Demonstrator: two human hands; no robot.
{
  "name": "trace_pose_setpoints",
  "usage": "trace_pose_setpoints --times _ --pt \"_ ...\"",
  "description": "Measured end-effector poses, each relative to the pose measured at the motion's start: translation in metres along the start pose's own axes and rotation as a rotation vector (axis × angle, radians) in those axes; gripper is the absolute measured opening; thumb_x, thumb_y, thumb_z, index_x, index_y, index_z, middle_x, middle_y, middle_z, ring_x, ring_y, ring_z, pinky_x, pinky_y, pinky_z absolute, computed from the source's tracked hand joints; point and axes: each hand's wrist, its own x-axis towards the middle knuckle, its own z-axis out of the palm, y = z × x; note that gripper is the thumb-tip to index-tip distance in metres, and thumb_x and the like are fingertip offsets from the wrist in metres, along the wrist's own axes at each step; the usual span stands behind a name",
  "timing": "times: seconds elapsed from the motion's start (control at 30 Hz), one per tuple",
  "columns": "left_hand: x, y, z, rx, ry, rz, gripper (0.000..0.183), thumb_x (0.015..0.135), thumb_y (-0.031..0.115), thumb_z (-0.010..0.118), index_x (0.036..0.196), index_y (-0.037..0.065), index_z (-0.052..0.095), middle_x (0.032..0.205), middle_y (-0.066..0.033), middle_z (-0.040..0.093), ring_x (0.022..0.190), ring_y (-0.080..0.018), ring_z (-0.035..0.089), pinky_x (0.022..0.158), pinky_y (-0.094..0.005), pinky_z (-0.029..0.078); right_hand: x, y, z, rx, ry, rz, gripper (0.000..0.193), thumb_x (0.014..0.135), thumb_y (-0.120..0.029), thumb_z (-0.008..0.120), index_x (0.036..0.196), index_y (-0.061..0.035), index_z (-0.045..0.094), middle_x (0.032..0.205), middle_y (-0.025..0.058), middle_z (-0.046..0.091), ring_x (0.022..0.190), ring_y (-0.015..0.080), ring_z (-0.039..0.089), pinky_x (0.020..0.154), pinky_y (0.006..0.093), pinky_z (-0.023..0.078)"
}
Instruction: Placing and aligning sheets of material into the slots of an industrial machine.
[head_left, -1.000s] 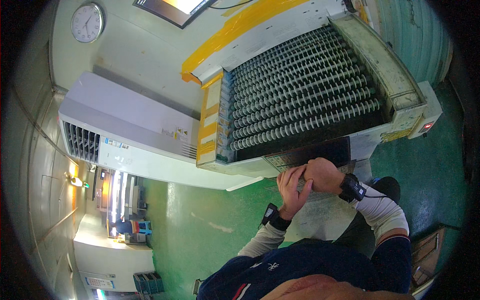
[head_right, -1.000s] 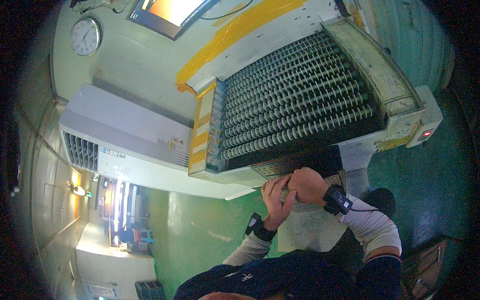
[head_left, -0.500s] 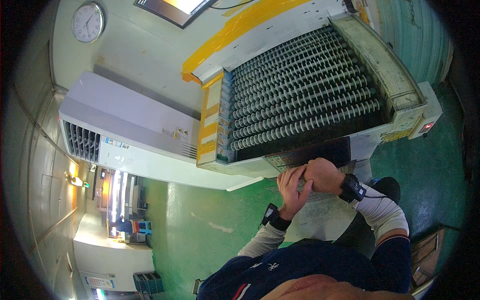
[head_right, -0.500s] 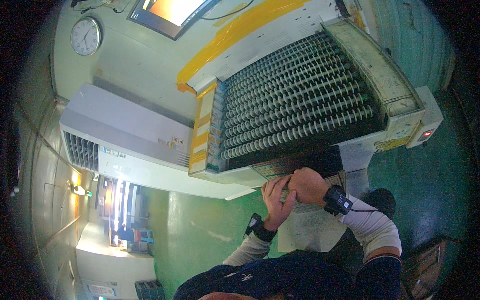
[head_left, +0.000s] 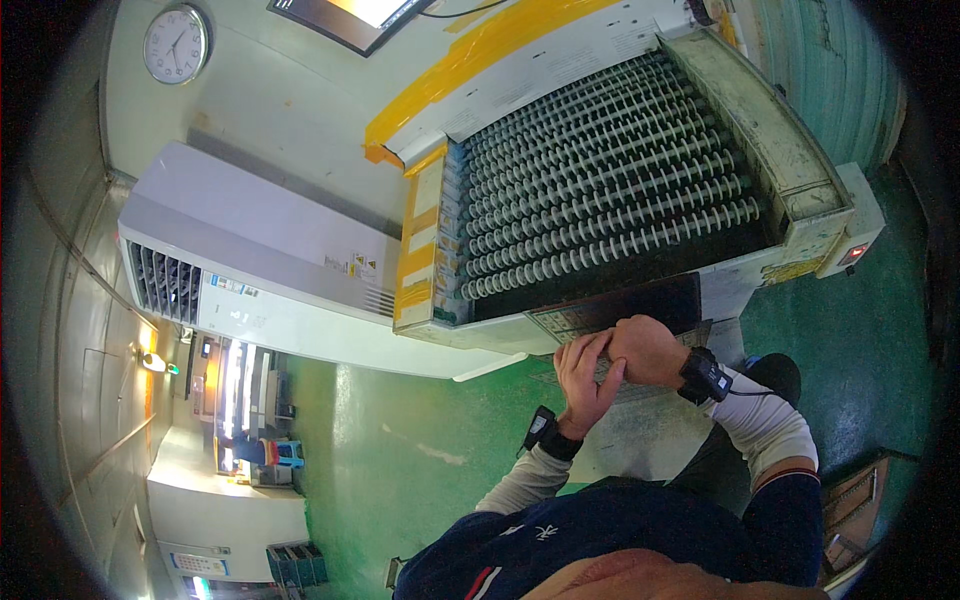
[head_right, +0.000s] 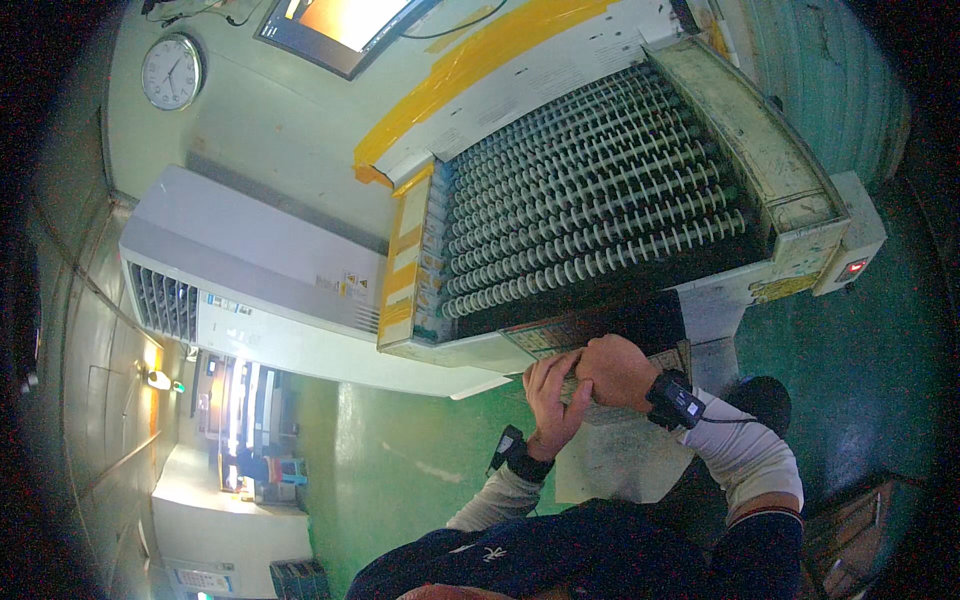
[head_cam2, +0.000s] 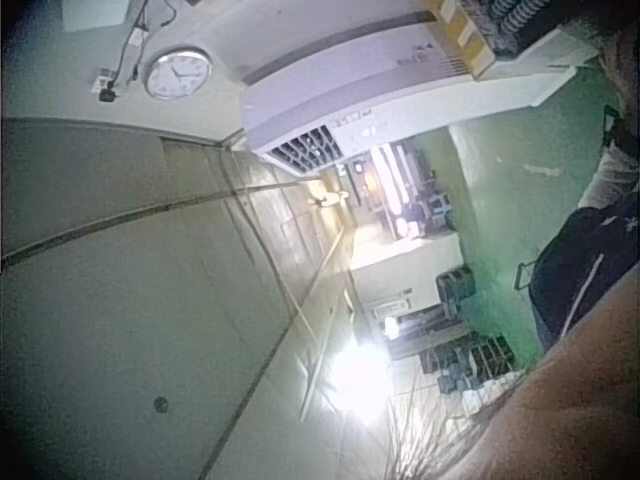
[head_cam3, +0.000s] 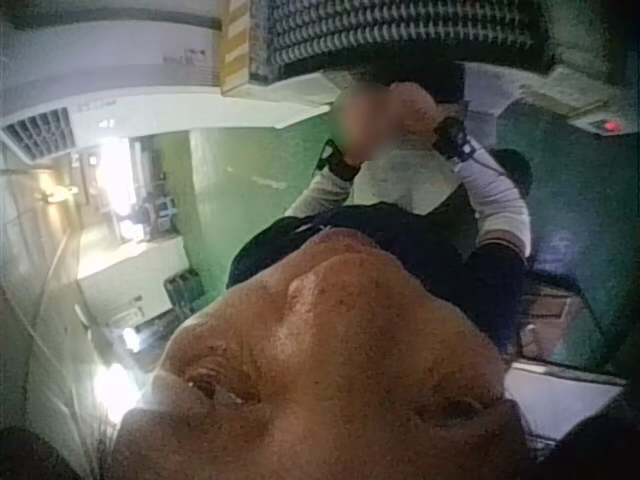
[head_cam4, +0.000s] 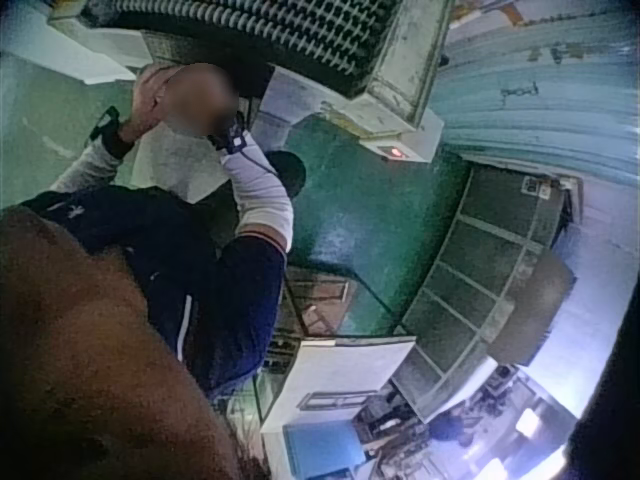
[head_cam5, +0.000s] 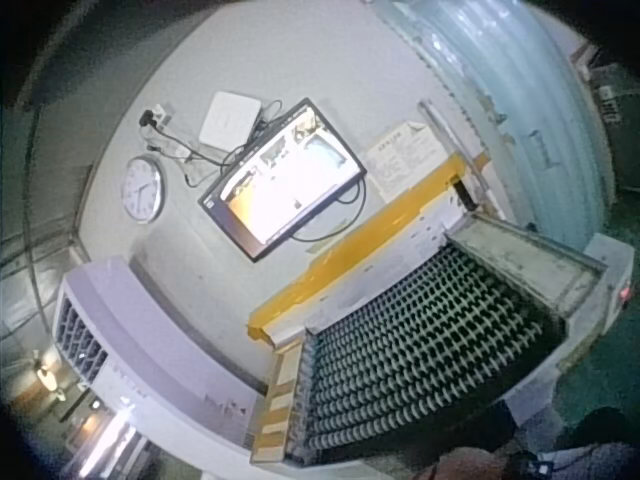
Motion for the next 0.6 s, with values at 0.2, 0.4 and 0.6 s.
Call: trace_pose_setpoints --times 0.2,0.4,0.6 --pt "0.0004 0.0003 -0.0018 -0.005 -0.014 -0.012 0.048 0.089 0.031 0.074 0.129 0.005 0.069 0.123 -0.0114 0.07 0.112 -0.0326 0.063 0.102 -0.0472 0.041 0.001 0.0007 -0.0003 0.011 0.001 -0.019 0.019 0.071 -0.026 0.072 0.068 -0.0082 0.074 0.074 0.016 0.072 0.077 0.0374 0.073 0.072 0.0492 0.058" --pt "-0.0002 -0.0016 -0.0002 0.005 -0.006 -0.007 0.049 0.089 0.031 0.074 0.13 0.006 0.069 0.123 -0.0113 0.07 0.113 -0.0327 0.063 0.103 -0.0473 0.041 0.0011 0.0001 0.0009 0.01 -0.019 0.013 0.017 0.071 -0.025 0.072 0.07 -0.0083 0.075 0.076 0.0165 0.074 0.079 0.0374 0.074 0.075 0.0493 0.059" --pt "-0.0004 -0.0021 -0.0002 0.006 -0.016 -0.01 0.048 0.089 0.031 0.075 0.129 0.006 0.069 0.124 -0.011 0.07 0.114 -0.0324 0.063 0.103 -0.0476 0.041 0.0015 -0.0015 -0.0035 -0.009 -0.027 0.019 0.016 0.073 -0.024 0.072 0.071 -0.0084 0.075 0.076 0.0166 0.074 0.079 0.0371 0.074 0.076 0.049 0.059"
